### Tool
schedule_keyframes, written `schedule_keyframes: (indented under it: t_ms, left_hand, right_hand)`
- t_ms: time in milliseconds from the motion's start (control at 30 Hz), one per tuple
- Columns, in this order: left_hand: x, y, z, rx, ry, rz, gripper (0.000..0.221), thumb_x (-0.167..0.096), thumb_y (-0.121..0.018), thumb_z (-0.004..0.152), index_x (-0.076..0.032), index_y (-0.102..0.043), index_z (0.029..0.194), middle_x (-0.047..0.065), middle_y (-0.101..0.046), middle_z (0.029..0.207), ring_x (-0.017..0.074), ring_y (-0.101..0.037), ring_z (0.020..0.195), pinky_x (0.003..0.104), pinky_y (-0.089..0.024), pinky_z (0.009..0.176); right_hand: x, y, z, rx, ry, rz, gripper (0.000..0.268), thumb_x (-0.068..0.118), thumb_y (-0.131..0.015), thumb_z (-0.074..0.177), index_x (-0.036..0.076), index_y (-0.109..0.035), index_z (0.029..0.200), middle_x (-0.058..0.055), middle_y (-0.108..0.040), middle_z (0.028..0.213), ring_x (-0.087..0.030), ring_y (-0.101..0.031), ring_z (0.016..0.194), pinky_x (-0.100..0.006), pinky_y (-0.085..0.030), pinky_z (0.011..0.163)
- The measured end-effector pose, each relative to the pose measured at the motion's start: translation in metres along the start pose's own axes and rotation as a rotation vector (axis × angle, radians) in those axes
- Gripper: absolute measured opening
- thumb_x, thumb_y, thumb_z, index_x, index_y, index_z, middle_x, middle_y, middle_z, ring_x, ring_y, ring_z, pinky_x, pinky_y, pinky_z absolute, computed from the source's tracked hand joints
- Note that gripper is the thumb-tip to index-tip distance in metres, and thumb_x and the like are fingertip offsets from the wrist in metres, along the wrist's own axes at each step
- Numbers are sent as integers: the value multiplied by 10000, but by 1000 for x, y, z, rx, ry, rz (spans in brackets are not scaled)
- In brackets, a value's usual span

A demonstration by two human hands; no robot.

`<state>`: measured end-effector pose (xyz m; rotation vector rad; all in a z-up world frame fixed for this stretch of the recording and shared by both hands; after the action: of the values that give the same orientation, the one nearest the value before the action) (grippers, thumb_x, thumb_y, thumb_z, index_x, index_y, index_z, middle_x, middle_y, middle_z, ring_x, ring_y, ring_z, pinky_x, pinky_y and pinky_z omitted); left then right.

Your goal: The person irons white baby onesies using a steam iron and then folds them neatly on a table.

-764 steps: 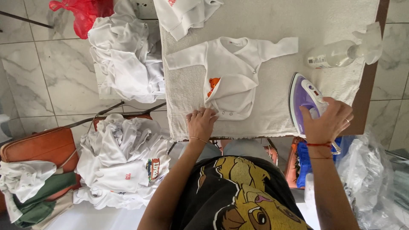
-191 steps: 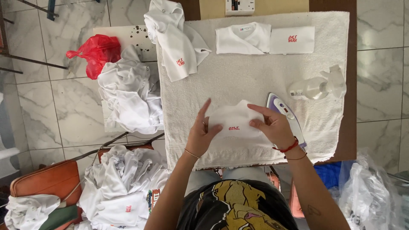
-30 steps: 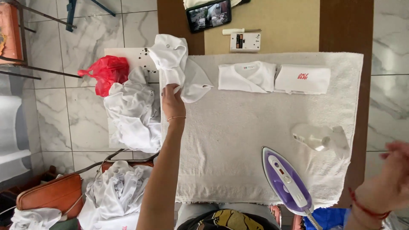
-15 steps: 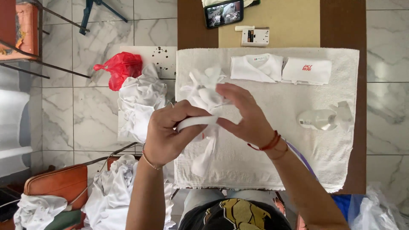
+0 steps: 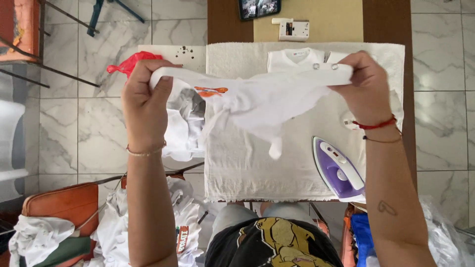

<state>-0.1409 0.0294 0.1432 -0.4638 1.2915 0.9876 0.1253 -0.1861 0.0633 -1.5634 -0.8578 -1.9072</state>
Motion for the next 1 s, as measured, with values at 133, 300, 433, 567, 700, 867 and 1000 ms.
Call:
schedule_keyframes:
  t_ms: [133,300,433,567,700,867,1000]
  left_hand:
    - [-14,8,-24,33,-86,-21,140,70,-435,866,-11,-537,919,127,-538,951,232,-534,1000,352,-392,935]
    - [42,3,-79,124,-32,83,243,129,-424,790,-77,-554,787,161,-399,1125,361,-383,1126,531,-265,980]
    - [131,-9,-153,132,142,330,229,45,-540,765,-168,-625,765,105,-444,1132,381,-463,1047,541,-314,923]
    - [194,-14,-227,305,153,926,235,-115,-573,744,-345,-616,726,-50,-547,995,230,-549,912,524,-310,933]
    - [215,-24,-249,387,138,1041,265,-81,-555,714,-342,-601,707,-106,-557,958,158,-516,940,449,-327,950]
    - [209,-90,-224,428,31,896,154,-185,-557,672,-316,-603,739,-16,-588,768,224,-579,774,387,-459,707]
    - [196,-150,-237,840,7,712,633,-430,-724,526,-279,-495,1096,-6,-556,986,216,-505,935,420,-383,793]
  right_hand:
    - [52,16,-46,26,220,-75,306,-145,-683,762,-61,-425,905,-171,-467,920,-189,-488,781,-269,-407,756]
    - [16,-11,-130,148,3,-331,163,-18,-683,616,43,-602,744,-94,-614,860,-218,-608,802,-312,-442,780]
    - [-68,-37,-193,201,60,-514,153,-19,-624,651,133,-621,652,-2,-612,811,-176,-582,743,-291,-428,714]
    - [-146,-55,-261,449,32,-855,251,31,-527,701,260,-628,719,78,-577,913,-156,-564,838,-305,-362,770]
    - [-141,-58,-252,472,-106,-811,207,22,-506,715,177,-627,778,-5,-609,917,-257,-589,824,-353,-427,655]
    - [-135,-65,-181,122,-193,-789,422,234,-650,708,111,-523,1091,-90,-543,968,-274,-563,853,-381,-451,731]
    - [-167,-77,-147,5,-293,-1010,618,190,-701,668,49,-417,1199,-113,-536,869,-322,-579,778,-463,-459,689]
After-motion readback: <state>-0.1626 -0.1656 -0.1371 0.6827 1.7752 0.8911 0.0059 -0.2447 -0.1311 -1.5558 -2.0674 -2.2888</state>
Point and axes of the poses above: each hand's wrist, its own z-axis towards the middle knuckle, its own y-axis out of the back of the hand, x = y × z, the point moved 3 cm from there along z, towards the middle knuckle
